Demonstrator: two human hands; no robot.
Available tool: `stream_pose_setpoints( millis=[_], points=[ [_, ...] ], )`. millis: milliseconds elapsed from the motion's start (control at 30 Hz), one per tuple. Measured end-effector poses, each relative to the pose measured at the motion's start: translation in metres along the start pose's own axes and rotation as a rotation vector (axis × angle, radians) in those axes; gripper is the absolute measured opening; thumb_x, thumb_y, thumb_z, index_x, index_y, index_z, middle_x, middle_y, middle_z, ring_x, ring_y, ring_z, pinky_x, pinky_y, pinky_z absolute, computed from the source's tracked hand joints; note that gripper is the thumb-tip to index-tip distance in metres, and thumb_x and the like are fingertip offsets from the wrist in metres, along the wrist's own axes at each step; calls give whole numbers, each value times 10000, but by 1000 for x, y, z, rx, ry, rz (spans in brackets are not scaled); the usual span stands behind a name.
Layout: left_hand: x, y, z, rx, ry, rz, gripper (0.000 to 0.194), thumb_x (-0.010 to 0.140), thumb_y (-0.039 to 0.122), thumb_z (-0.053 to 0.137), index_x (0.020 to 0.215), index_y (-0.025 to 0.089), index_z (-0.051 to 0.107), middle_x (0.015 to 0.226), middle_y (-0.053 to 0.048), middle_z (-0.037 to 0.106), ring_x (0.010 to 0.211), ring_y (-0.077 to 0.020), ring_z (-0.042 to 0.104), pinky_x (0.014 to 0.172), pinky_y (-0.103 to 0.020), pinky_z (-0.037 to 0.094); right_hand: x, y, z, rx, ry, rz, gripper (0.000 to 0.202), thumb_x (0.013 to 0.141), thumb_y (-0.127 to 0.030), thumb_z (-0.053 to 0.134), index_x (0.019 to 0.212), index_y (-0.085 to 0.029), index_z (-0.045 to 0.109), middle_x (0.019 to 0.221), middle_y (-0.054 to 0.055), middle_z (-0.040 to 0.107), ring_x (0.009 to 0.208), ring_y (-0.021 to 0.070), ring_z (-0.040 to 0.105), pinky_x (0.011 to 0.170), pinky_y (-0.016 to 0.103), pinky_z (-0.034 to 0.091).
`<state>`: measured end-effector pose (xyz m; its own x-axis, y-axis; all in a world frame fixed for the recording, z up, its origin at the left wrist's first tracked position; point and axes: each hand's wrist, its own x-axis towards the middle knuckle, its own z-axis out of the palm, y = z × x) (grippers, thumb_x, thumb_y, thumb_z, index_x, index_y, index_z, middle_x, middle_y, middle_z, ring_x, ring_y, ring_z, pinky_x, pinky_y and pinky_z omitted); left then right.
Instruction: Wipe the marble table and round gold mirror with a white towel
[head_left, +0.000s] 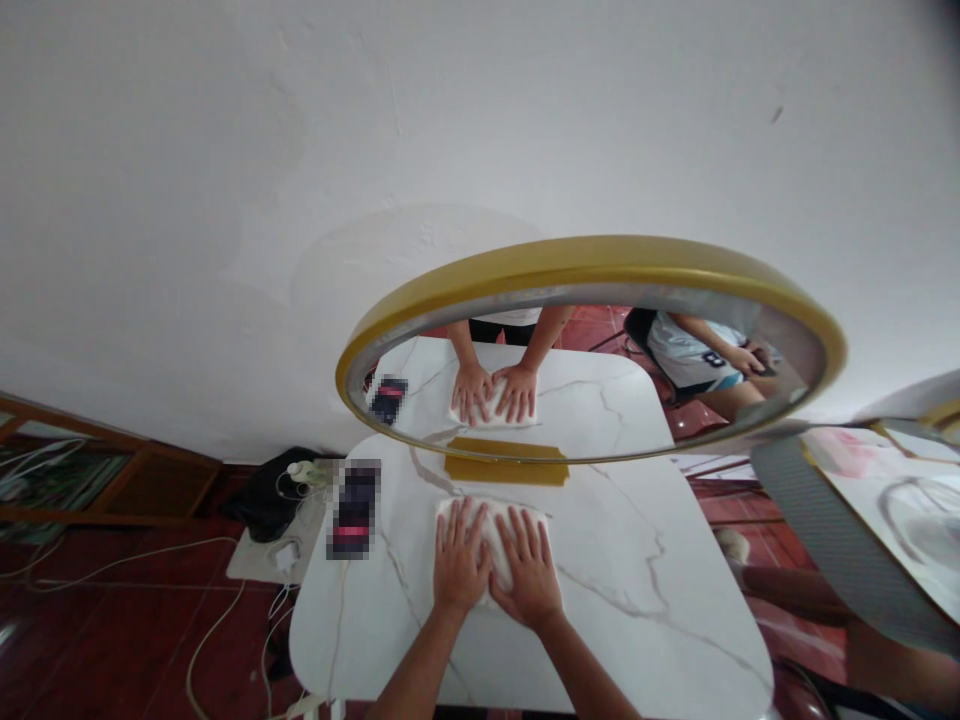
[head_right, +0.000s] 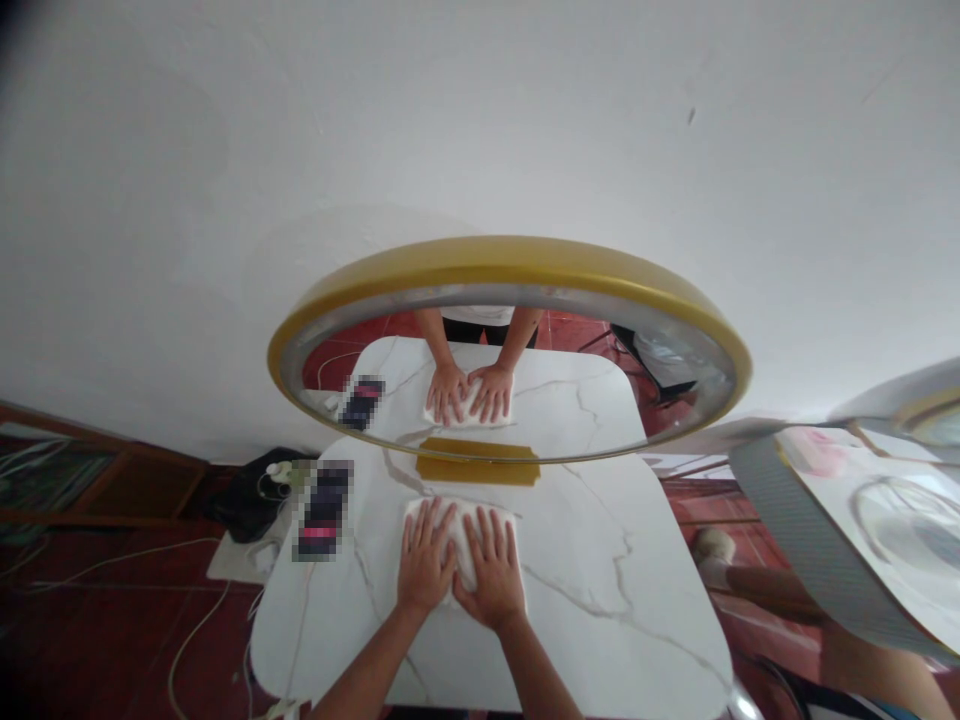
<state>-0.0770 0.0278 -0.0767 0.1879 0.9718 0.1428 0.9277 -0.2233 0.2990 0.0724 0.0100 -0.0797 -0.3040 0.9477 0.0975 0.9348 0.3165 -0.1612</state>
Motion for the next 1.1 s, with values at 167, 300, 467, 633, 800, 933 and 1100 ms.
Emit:
stream_pose_setpoints(
  millis=[167, 300, 467, 633, 800, 933, 1100],
  points=[
    [14, -2, 2, -39, 18, -9, 624, 845, 218, 450, 1427, 308, 242, 1501, 8, 245, 1380, -258, 198, 1123, -504, 182, 12, 5, 1, -16, -4, 13, 793, 763, -421, 481, 1450, -192, 161, 1518, 73, 111, 1372, 355, 107, 1087, 560, 95],
    [21, -2, 3, -46, 26, -17, 626, 847, 216, 447, 1429, 309, 234, 1501, 8, 245, 1381, -258, 194, 1122, -511, 182, 19, 8, 2, -25, -7, 11, 783, 765, -408, 475, 1450, -197, 159, 1520, 69, 109, 1374, 349, 104, 1086, 559, 105],
    [23, -3, 3, -57, 21, -23, 625, 843, 242, 458, 1426, 312, 244, 1504, 22, 236, 1383, -251, 189, 1126, -495, 180, 23, 8, 3, -47, 8, 7, 756, 788, -405, 460, 1450, -196, 160, 1518, 72, 121, 1375, 342, 109, 1086, 559, 113],
    [14, -15, -4, -36, -9, 45, 686, 809, 199, 470, 1437, 295, 210, 1505, 20, 232, 1383, -235, 191, 1126, -463, 194, 15, 8, -1, -76, 22, -21, 747, 807, -416, 461, 1452, -202, 151, 1517, 71, 125, 1374, 334, 123, 1092, 537, 129],
    [-8, -33, -13, 24, -45, 136, 680, 819, 191, 438, 1445, 256, 183, 1512, 1, 211, 1385, -223, 186, 1116, -430, 209, -7, 1, -6, -61, 6, -67, 757, 805, -407, 473, 1454, -210, 137, 1516, 73, 128, 1372, 340, 132, 1082, 533, 164],
    [-32, -42, -19, 63, -46, 146, 671, 820, 186, 430, 1444, 248, 190, 1509, -7, 220, 1382, -222, 194, 1109, -419, 216, -24, -14, -8, -28, -8, -99, 781, 792, -424, 484, 1455, -208, 131, 1515, 76, 127, 1369, 354, 130, 1076, 543, 164],
    [-68, -53, -27, 97, -37, 117, 650, 826, 190, 430, 1437, 246, 218, 1501, -11, 246, 1375, -226, 215, 1103, -411, 223, -41, -38, -7, 17, -50, -148, 826, 774, -460, 494, 1456, -196, 110, 1515, 75, 115, 1368, 367, 115, 1078, 550, 142]
  ],
)
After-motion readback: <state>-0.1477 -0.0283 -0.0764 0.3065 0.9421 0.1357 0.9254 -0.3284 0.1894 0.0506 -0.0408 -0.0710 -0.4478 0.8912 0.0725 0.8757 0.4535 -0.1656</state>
